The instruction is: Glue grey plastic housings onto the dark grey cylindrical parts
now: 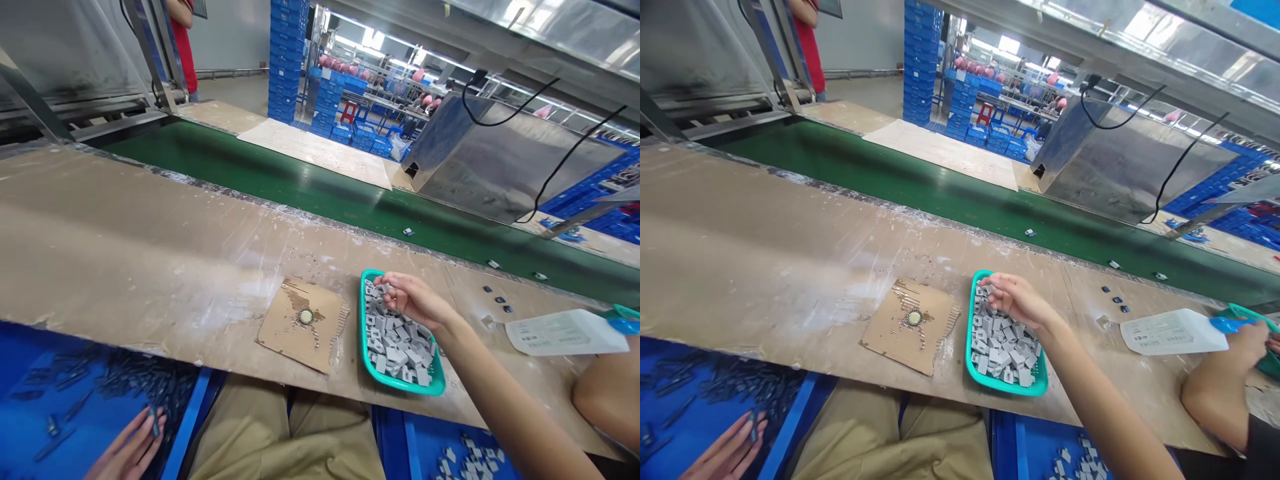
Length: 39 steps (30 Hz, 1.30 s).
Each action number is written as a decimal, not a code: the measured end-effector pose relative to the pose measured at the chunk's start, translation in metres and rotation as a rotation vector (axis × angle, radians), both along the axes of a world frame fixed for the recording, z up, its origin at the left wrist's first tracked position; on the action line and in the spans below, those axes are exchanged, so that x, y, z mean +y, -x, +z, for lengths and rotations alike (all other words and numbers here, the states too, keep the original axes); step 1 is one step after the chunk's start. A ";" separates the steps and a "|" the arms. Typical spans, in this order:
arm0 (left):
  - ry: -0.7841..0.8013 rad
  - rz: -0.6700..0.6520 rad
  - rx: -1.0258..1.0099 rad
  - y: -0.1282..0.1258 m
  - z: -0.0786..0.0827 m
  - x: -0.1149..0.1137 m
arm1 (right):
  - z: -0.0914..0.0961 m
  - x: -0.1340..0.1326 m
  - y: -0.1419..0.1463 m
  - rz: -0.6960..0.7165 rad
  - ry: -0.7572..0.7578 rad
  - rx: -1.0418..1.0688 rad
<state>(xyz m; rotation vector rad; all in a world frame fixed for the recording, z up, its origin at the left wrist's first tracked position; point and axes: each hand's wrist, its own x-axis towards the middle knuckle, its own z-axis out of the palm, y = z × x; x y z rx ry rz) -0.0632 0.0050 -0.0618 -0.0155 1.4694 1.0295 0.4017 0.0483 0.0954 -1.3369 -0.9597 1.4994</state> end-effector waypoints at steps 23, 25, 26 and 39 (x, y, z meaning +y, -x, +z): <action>-0.300 -0.183 -0.487 -0.107 0.080 -0.018 | -0.004 0.021 0.102 0.431 -0.441 -1.056; -0.323 -0.218 -0.486 -0.111 0.083 -0.017 | -0.007 0.020 0.105 0.433 -0.447 -1.065; -0.335 -0.235 -0.476 -0.112 0.083 -0.017 | -0.009 0.020 0.106 0.429 -0.436 -1.071; -0.335 -0.245 -0.313 -0.112 0.077 -0.021 | -0.026 0.019 0.116 0.539 -0.594 -1.248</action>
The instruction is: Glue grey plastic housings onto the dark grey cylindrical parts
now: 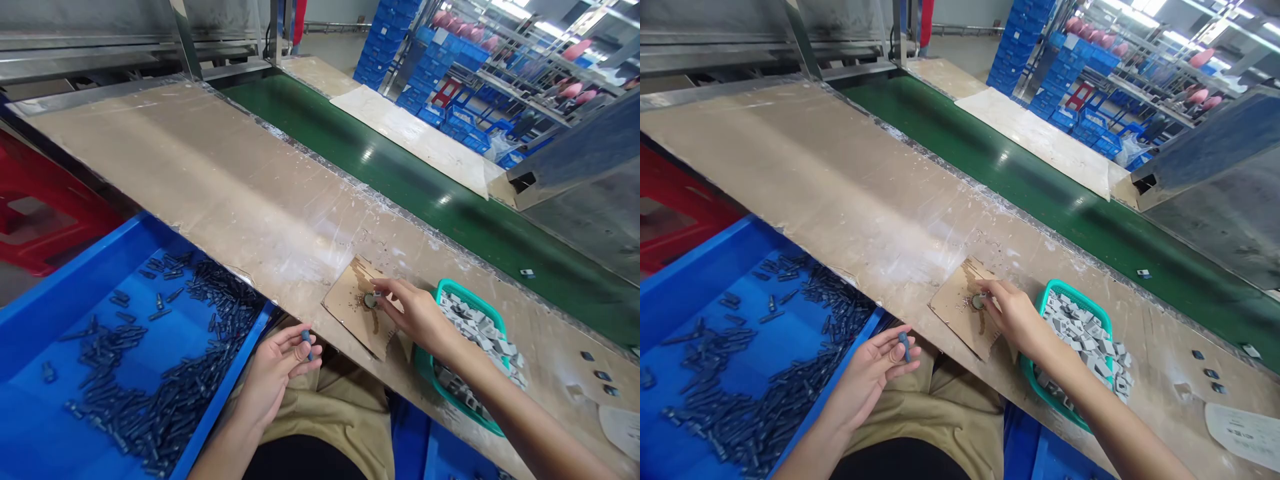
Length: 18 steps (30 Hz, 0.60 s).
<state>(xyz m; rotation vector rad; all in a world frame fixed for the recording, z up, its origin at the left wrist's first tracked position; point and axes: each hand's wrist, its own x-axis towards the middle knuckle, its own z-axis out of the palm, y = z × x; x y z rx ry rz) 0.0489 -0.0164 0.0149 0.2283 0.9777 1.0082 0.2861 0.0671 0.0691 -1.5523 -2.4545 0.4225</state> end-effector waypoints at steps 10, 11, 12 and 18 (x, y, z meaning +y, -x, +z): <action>-0.077 -0.043 -0.042 -0.001 -0.002 -0.001 | -0.021 0.002 -0.001 -0.025 0.005 0.031; -0.085 -0.064 -0.058 0.000 -0.001 -0.001 | -0.018 0.002 -0.001 -0.045 0.006 0.046; -0.088 -0.082 -0.076 0.000 0.001 -0.001 | -0.014 0.001 -0.001 -0.072 0.016 0.073; -0.102 -0.126 -0.103 -0.010 0.009 0.007 | 0.018 -0.009 -0.002 -0.334 0.363 0.630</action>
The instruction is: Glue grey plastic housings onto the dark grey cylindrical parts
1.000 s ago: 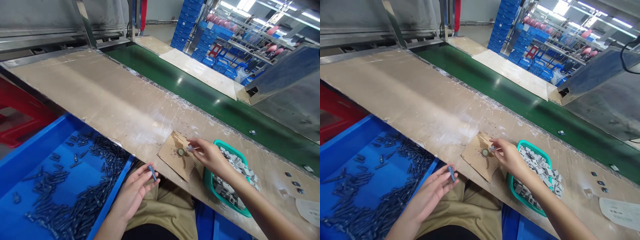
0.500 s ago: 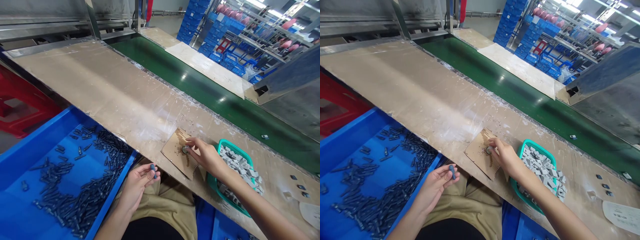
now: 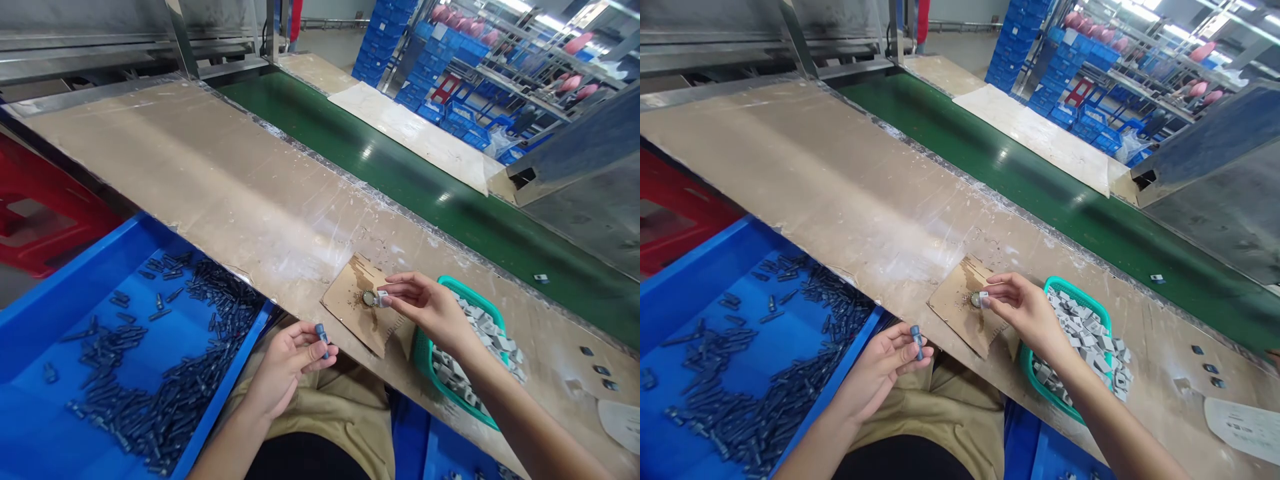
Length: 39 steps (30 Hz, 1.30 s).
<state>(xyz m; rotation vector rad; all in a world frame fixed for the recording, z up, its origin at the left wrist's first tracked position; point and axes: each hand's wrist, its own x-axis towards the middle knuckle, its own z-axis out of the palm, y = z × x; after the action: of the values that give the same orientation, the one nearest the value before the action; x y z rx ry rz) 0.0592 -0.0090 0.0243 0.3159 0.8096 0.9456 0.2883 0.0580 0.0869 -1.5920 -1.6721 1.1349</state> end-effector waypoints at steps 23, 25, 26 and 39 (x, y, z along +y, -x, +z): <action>-0.200 0.159 0.140 -0.059 0.019 0.005 | 0.020 -0.043 0.029 -0.101 0.170 0.274; -0.202 0.171 0.165 -0.062 0.020 0.004 | 0.018 -0.044 0.030 -0.076 0.153 0.246; -0.204 0.179 0.181 -0.063 0.020 0.004 | 0.018 -0.044 0.030 -0.065 0.145 0.234; -0.364 0.380 0.839 0.007 -0.006 0.029 | 0.025 0.093 -0.090 -0.589 -0.300 -0.374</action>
<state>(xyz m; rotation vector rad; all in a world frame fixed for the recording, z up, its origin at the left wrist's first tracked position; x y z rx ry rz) 0.0521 0.0204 0.0187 0.9360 1.4968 1.3386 0.3787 0.1506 0.1118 -1.9819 -1.3483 0.2917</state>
